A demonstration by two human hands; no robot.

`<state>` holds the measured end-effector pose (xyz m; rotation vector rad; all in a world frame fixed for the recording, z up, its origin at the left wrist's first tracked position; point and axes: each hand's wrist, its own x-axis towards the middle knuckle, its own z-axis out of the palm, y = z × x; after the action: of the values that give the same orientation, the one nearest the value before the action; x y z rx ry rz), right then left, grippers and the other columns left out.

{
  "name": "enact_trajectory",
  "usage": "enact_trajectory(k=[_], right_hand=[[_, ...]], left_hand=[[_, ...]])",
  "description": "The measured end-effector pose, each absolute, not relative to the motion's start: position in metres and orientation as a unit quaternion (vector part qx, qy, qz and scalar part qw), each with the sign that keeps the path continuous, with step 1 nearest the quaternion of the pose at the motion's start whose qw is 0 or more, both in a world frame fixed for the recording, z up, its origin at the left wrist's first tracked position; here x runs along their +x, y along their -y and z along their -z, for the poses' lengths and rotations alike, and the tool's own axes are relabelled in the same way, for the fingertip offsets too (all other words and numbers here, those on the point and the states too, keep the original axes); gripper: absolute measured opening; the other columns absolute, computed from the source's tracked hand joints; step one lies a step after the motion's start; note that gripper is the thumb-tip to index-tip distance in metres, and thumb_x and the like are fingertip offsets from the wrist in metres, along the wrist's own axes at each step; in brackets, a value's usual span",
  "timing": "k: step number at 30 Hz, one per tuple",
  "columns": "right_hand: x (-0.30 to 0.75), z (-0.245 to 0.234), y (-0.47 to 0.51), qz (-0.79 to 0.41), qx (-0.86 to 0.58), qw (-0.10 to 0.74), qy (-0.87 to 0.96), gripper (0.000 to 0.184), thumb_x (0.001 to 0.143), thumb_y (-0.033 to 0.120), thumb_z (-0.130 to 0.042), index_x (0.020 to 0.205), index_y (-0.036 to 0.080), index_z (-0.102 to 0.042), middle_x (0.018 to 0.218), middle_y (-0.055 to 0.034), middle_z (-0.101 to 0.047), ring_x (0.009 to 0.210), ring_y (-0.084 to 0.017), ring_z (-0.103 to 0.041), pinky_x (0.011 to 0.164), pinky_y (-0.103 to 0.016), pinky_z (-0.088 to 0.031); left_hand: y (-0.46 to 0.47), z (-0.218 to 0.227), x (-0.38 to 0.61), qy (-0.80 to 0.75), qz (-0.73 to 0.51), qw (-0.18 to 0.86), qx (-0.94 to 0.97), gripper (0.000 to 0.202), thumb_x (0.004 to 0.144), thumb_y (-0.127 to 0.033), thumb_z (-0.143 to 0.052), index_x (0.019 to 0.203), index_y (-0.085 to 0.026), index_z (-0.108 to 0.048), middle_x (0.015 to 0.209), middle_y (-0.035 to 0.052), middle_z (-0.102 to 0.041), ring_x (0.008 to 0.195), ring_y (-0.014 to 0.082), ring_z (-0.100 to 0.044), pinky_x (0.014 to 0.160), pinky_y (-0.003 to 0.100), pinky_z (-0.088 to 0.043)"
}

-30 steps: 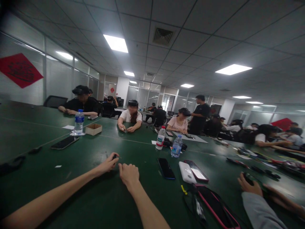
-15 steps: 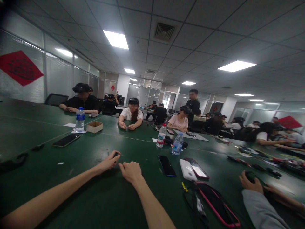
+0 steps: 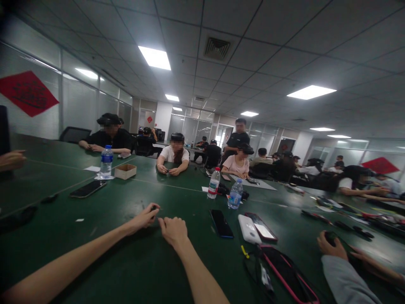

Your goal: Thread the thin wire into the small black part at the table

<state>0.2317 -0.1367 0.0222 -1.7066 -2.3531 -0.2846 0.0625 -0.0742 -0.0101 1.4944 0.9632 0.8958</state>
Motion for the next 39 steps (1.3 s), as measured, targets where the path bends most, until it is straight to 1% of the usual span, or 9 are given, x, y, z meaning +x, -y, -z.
enact_trajectory(k=[5,10,17,20,24,27,31,39], right_hand=[[0.2333,-0.0227,0.1360,0.085,-0.571,0.106,0.810,0.065,0.095,0.057,-0.012,0.091,0.023,-0.068,0.087,-0.0073,-0.070,0.073,-0.016,-0.065,0.068,-0.026,-0.045],[0.2330,-0.0222,0.1365,0.081,-0.577,0.106,0.806,0.065,0.095,0.056,-0.012,0.092,0.023,-0.068,0.088,-0.0077,-0.070,0.074,-0.017,-0.065,0.068,-0.027,-0.045],[0.2316,-0.0220,0.1349,0.094,-0.599,0.103,0.789,0.063,0.096,0.054,-0.014,0.096,0.021,-0.067,0.089,-0.0102,-0.069,0.080,-0.021,-0.066,0.069,-0.030,-0.045],[0.2317,-0.0218,0.1345,0.094,-0.593,0.104,0.793,0.063,0.096,0.054,-0.014,0.095,0.021,-0.067,0.089,-0.0102,-0.070,0.078,-0.020,-0.066,0.070,-0.030,-0.045],[0.2318,-0.0207,0.1350,0.091,-0.586,0.112,0.798,0.067,0.095,0.057,-0.011,0.094,0.022,-0.068,0.089,-0.0101,-0.070,0.077,-0.020,-0.066,0.071,-0.030,-0.045],[0.2324,-0.0197,0.1351,0.093,-0.574,0.113,0.806,0.068,0.094,0.058,-0.010,0.093,0.022,-0.068,0.088,-0.0097,-0.070,0.077,-0.020,-0.065,0.071,-0.030,-0.044],[0.2336,-0.0200,0.1345,0.093,-0.575,0.113,0.805,0.068,0.094,0.058,-0.010,0.091,0.022,-0.068,0.086,-0.0092,-0.070,0.075,-0.019,-0.065,0.070,-0.029,-0.044],[0.2315,-0.0237,0.1376,0.075,-0.584,0.111,0.801,0.068,0.094,0.058,-0.010,0.092,0.022,-0.068,0.088,-0.0092,-0.069,0.074,-0.017,-0.065,0.069,-0.027,-0.044]], left_hand=[[0.0753,0.0101,0.0625,-0.400,-0.371,0.539,0.642,0.050,0.081,-0.060,-0.042,0.112,-0.022,-0.039,0.051,-0.0114,-0.031,0.038,0.0054,-0.027,0.039,0.015,-0.017],[0.0771,0.0090,0.0613,-0.398,-0.369,0.528,0.653,0.051,0.082,-0.060,-0.040,0.113,-0.021,-0.039,0.052,-0.0110,-0.032,0.040,0.0064,-0.028,0.040,0.017,-0.018],[0.0755,0.0127,0.0657,-0.373,-0.372,0.474,0.706,0.046,0.082,-0.054,-0.044,0.110,-0.018,-0.042,0.056,-0.0084,-0.040,0.048,0.0087,-0.039,0.046,0.019,-0.028],[0.0754,0.0126,0.0666,-0.379,-0.374,0.482,0.695,0.047,0.082,-0.056,-0.044,0.110,-0.019,-0.042,0.055,-0.0088,-0.039,0.047,0.0086,-0.038,0.045,0.019,-0.026],[0.0783,0.0083,0.0646,-0.394,-0.389,0.513,0.656,0.050,0.081,-0.060,-0.041,0.112,-0.020,-0.039,0.052,-0.0108,-0.033,0.041,0.0071,-0.031,0.041,0.018,-0.020],[0.0796,0.0065,0.0636,-0.401,-0.389,0.522,0.644,0.051,0.081,-0.061,-0.040,0.112,-0.021,-0.038,0.052,-0.0113,-0.032,0.039,0.0061,-0.027,0.040,0.017,-0.018],[0.0773,0.0088,0.0644,-0.391,-0.388,0.516,0.657,0.050,0.081,-0.061,-0.041,0.112,-0.021,-0.038,0.052,-0.0108,-0.034,0.040,0.0064,-0.031,0.040,0.016,-0.021],[0.0774,0.0083,0.0626,-0.377,-0.392,0.502,0.673,0.047,0.084,-0.057,-0.041,0.113,-0.020,-0.037,0.055,-0.0100,-0.035,0.044,0.0072,-0.033,0.042,0.017,-0.024]])
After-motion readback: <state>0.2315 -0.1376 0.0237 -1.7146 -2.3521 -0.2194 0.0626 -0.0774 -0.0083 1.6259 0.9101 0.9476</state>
